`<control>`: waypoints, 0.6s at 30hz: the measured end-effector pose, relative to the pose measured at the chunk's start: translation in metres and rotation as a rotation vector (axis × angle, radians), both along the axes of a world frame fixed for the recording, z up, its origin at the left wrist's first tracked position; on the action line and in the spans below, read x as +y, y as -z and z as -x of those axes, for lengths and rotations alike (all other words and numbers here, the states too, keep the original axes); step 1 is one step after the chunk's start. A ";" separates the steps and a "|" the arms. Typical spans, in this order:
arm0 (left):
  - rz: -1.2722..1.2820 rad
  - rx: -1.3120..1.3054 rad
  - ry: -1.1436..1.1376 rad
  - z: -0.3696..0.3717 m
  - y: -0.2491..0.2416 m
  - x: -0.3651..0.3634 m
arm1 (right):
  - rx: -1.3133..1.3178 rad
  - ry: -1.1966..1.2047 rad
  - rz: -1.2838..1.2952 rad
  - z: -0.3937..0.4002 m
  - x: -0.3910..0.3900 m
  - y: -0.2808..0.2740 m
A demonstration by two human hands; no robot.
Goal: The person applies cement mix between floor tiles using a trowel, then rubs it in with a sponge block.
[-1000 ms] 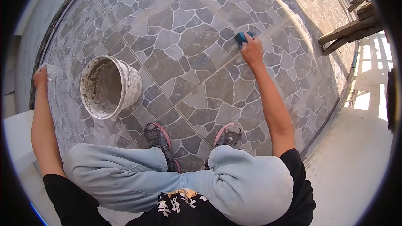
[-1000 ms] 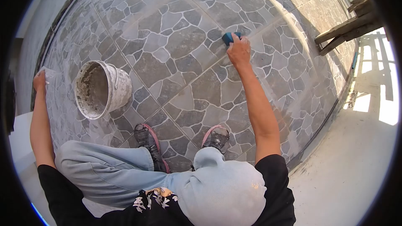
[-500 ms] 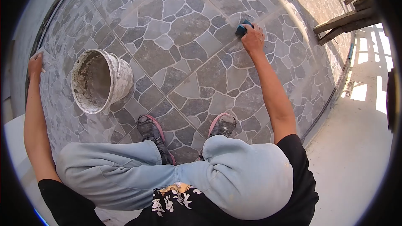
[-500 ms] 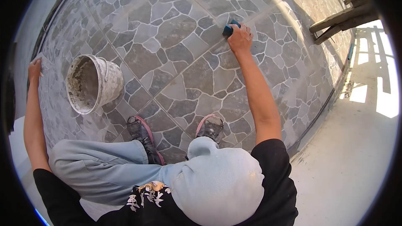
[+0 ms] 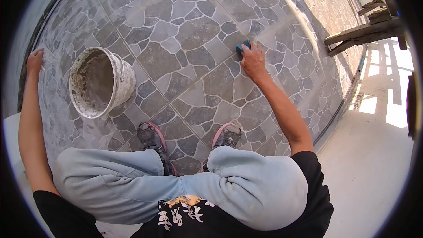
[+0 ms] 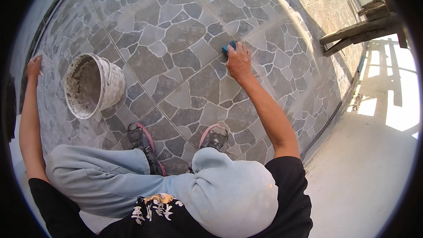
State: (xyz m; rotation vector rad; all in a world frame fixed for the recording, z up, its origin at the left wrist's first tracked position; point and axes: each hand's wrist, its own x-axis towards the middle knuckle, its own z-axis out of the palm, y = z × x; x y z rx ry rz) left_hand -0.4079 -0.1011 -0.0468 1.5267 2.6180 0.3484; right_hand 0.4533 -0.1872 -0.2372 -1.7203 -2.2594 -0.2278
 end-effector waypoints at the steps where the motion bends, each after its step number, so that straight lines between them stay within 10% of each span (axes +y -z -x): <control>1: -0.072 -0.028 0.033 0.009 0.010 -0.002 | -0.008 -0.017 -0.010 0.007 -0.009 -0.001; 3: -0.132 -0.044 0.059 0.021 0.017 -0.004 | 0.021 -0.221 0.129 0.017 -0.025 0.007; 8: -0.028 -0.120 0.080 -0.005 0.020 0.010 | -0.036 0.262 0.129 -0.009 0.016 -0.006; 13: -0.100 -0.024 0.149 -0.012 0.020 0.038 | 0.085 -0.116 0.072 0.001 0.004 0.000; 18: -0.035 -0.063 0.153 -0.027 0.015 0.028 | 0.111 0.228 -0.125 -0.006 0.028 0.013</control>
